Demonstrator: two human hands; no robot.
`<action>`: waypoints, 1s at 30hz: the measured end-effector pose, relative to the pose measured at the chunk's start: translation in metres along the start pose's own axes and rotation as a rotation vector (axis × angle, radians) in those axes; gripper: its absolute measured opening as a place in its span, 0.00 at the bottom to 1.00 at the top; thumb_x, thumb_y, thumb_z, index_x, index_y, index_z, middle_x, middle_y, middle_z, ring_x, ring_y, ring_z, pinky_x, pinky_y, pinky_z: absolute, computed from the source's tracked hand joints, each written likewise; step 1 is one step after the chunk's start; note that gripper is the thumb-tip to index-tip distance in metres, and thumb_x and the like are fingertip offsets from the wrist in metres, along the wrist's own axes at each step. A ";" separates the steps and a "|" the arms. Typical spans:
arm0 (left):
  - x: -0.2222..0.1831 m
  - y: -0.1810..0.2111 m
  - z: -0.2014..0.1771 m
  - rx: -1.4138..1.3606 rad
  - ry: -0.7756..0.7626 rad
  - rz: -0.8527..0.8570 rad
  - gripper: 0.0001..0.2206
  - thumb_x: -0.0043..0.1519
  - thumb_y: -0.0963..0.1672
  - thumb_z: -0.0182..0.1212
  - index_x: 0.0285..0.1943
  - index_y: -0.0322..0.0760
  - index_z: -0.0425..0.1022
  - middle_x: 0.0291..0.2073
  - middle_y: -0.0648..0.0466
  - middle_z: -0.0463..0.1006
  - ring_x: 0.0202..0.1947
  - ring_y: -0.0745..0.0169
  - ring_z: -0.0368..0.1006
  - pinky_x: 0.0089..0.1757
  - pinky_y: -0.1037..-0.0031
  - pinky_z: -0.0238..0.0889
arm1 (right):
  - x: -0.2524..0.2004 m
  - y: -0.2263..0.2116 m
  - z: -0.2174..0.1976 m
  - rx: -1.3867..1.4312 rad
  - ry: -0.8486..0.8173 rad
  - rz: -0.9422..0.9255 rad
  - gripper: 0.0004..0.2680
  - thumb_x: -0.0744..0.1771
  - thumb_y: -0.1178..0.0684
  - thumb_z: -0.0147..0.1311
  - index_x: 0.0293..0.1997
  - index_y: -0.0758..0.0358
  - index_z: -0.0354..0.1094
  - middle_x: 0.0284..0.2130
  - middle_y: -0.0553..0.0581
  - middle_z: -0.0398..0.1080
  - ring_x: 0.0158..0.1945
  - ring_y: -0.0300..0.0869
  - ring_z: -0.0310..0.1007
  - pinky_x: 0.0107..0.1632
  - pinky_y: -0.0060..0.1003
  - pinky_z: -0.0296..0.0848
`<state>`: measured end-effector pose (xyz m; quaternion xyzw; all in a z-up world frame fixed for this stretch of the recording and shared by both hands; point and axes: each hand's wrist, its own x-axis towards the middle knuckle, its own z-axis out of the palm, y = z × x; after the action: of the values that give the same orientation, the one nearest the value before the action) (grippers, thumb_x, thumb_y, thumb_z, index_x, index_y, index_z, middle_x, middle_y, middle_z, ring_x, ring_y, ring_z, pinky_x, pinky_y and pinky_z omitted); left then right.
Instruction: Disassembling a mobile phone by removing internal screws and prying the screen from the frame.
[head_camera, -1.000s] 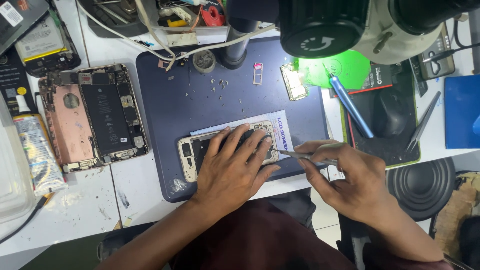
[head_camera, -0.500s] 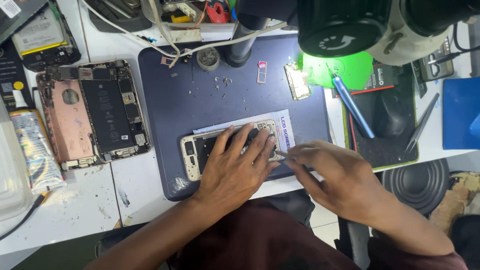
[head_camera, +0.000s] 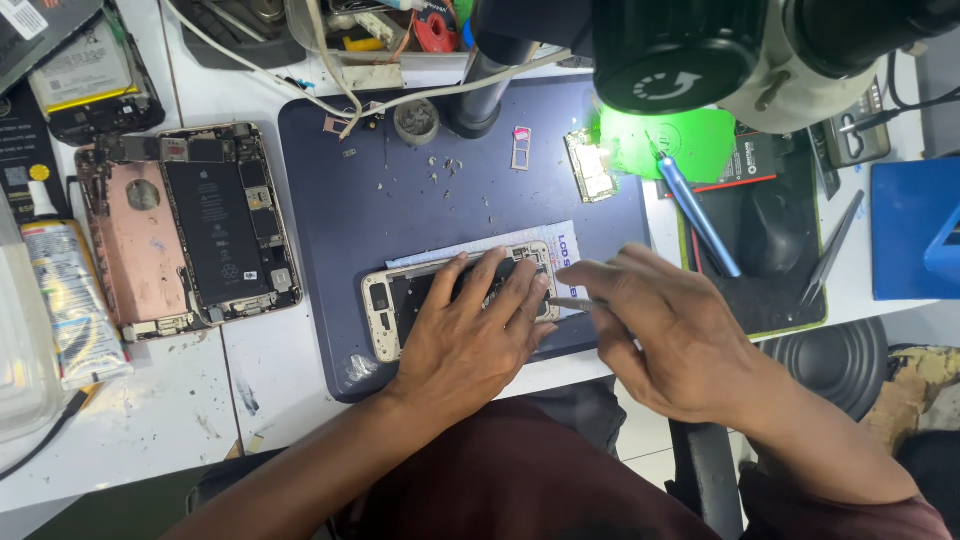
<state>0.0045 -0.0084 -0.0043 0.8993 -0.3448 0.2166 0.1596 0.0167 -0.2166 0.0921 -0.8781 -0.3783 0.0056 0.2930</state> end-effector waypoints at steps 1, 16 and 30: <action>0.001 0.000 0.001 0.001 0.001 0.001 0.17 0.71 0.53 0.55 0.59 0.41 0.79 0.57 0.54 0.76 0.59 0.50 0.70 0.57 0.58 0.62 | -0.003 0.002 0.002 -0.001 0.001 -0.001 0.11 0.70 0.64 0.42 0.59 0.77 0.60 0.31 0.64 0.63 0.26 0.50 0.54 0.34 0.45 0.60; 0.000 0.002 0.001 -0.022 0.001 0.002 0.17 0.71 0.52 0.56 0.59 0.39 0.79 0.57 0.53 0.77 0.59 0.47 0.70 0.57 0.56 0.62 | -0.004 -0.002 0.009 -0.067 0.063 -0.026 0.14 0.72 0.53 0.40 0.59 0.76 0.61 0.34 0.65 0.68 0.26 0.55 0.59 0.35 0.49 0.64; 0.003 0.003 -0.003 0.029 0.001 0.020 0.18 0.69 0.53 0.58 0.58 0.40 0.80 0.56 0.53 0.77 0.59 0.49 0.71 0.55 0.58 0.62 | -0.015 0.003 0.018 -0.144 0.116 0.146 0.12 0.72 0.54 0.47 0.62 0.66 0.63 0.20 0.56 0.65 0.21 0.49 0.63 0.31 0.40 0.65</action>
<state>0.0032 -0.0108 -0.0001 0.8979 -0.3504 0.2239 0.1444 0.0037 -0.2189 0.0725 -0.9209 -0.2951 -0.0511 0.2496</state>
